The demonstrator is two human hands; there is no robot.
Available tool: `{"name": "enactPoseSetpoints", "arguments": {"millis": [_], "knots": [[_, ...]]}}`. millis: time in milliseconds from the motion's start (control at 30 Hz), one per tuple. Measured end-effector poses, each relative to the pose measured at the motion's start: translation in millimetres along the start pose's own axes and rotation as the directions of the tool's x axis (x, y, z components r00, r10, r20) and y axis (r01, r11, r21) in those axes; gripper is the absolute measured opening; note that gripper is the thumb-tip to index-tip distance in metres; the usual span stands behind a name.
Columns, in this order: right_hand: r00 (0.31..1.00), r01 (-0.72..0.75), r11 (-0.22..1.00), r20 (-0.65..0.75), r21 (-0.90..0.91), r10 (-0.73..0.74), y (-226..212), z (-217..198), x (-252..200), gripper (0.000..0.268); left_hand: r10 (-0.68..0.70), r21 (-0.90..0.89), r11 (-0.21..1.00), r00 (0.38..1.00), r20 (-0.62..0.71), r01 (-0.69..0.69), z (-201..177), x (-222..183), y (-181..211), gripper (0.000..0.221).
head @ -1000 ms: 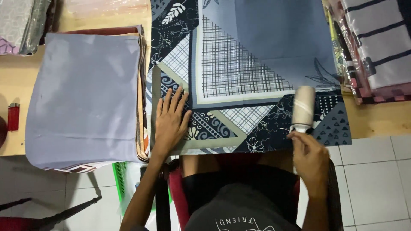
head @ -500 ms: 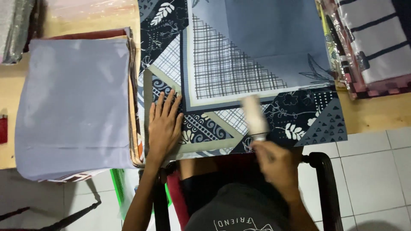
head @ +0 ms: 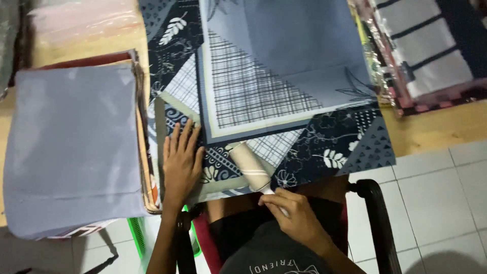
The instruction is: Using a lint roller to remove lint and dust from a piece of patterned fabric laid out on a table.
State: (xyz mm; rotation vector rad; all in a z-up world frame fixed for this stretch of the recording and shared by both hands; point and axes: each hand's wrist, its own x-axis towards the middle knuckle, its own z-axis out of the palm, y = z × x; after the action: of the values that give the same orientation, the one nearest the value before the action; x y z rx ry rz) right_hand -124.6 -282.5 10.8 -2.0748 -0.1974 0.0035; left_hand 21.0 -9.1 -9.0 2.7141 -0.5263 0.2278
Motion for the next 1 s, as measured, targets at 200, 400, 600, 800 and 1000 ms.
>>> {"name": "enactPoseSetpoints", "arguments": {"millis": [200, 400, 600, 800, 1000], "knots": [[0.972, -0.197, 0.979, -0.142, -0.058, 0.187, 37, -63, -8, 0.022, -0.016, -0.028, 0.999, 0.999, 0.033, 0.017, -7, 1, 6, 0.054], [0.821, -0.423, 0.893, -0.482, -0.155, 0.306, 62, -126, -22, 0.021, -0.038, 0.038, 0.999, 0.997, 0.061, 0.036, -7, 0, 5, 0.049], [0.844, -0.291, 0.902, -0.530, -0.319, 0.084, 57, -98, 2, 0.019, -0.067, 0.128, 0.990, 0.993, 0.101, 0.054, 1, 18, -8, 0.054], [0.985, 0.083, 0.963, -0.124, -0.257, -0.118, 18, -11, 91, 0.026, 0.145, -0.055, 0.989, 0.982, 0.117, -0.140, 4, 105, -3, 0.053], [0.998, 0.051, 0.903, 0.040, -0.426, -0.037, 17, -9, 124, 0.019, 0.147, 0.067, 0.986, 0.988, 0.050, -0.151, 44, 123, -26, 0.060]]}}
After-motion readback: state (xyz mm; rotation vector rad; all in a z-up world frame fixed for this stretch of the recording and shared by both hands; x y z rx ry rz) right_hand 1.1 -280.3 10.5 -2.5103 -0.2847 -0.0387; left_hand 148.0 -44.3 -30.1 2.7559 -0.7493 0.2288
